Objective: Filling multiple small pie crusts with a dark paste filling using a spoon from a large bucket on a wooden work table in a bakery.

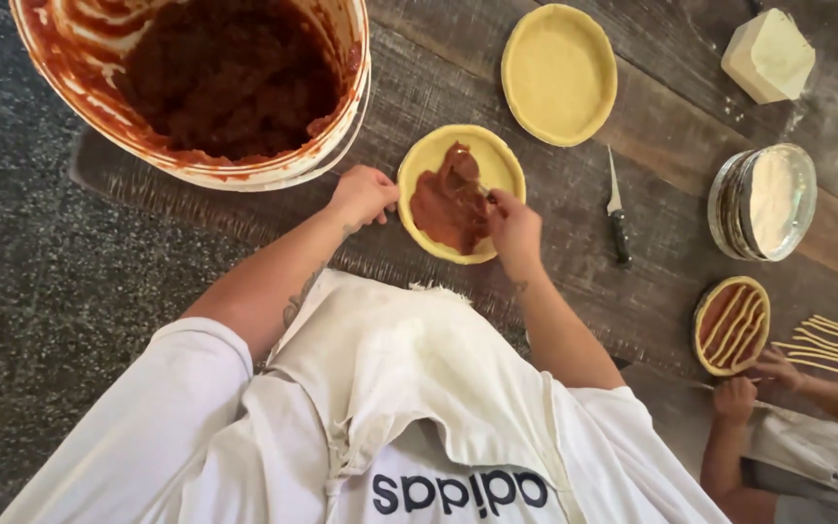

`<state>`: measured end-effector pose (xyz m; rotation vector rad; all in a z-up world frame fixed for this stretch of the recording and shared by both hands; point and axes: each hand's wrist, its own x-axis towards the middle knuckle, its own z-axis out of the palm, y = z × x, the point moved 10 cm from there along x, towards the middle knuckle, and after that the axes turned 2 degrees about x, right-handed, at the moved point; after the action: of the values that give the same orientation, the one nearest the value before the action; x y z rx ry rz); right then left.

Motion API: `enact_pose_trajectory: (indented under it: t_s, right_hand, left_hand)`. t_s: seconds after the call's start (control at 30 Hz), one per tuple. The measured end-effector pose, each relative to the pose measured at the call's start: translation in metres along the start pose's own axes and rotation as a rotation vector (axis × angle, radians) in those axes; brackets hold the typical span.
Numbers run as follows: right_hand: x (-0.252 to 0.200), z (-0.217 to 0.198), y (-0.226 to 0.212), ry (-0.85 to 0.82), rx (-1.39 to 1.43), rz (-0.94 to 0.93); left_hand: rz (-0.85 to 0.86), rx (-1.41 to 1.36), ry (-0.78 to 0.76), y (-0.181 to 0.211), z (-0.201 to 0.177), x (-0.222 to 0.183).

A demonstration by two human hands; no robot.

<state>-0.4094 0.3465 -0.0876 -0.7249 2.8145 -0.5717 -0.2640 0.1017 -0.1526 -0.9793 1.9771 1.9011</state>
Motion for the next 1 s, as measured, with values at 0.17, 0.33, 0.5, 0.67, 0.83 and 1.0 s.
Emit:
enact_pose_trajectory:
  t_s: [0.17,0.33,0.5,0.67,0.83,1.0]
  right_hand:
    - [-0.054,0.098,0.043,-0.388,0.683,0.59]
    - [-0.007,0.009,-0.013,-0.119,0.013,-0.141]
    - [0.031,0.001,-0.003,0.012,0.058,-0.012]
    - [-0.016,0.074,0.011,-0.363,0.732,0.445]
    - [-0.034,0.047,0.05,-0.428,0.463,0.412]
    - [0.015,0.036,0.005,-0.328,-0.016,0.024]
  left_hand:
    - [-0.034,-0.052,0.008,0.003,-0.001,-0.001]
    - [-0.058,-0.023,0.016,-0.002,-0.003,-0.001]
    - [-0.054,0.003,0.001,0.002,-0.002,0.003]
    - [-0.063,-0.037,0.009,-0.006,0.002,0.007]
    - [-0.06,-0.029,0.006,-0.005,0.0,0.006]
    - [-0.05,-0.018,0.004,-0.01,0.004,0.014]
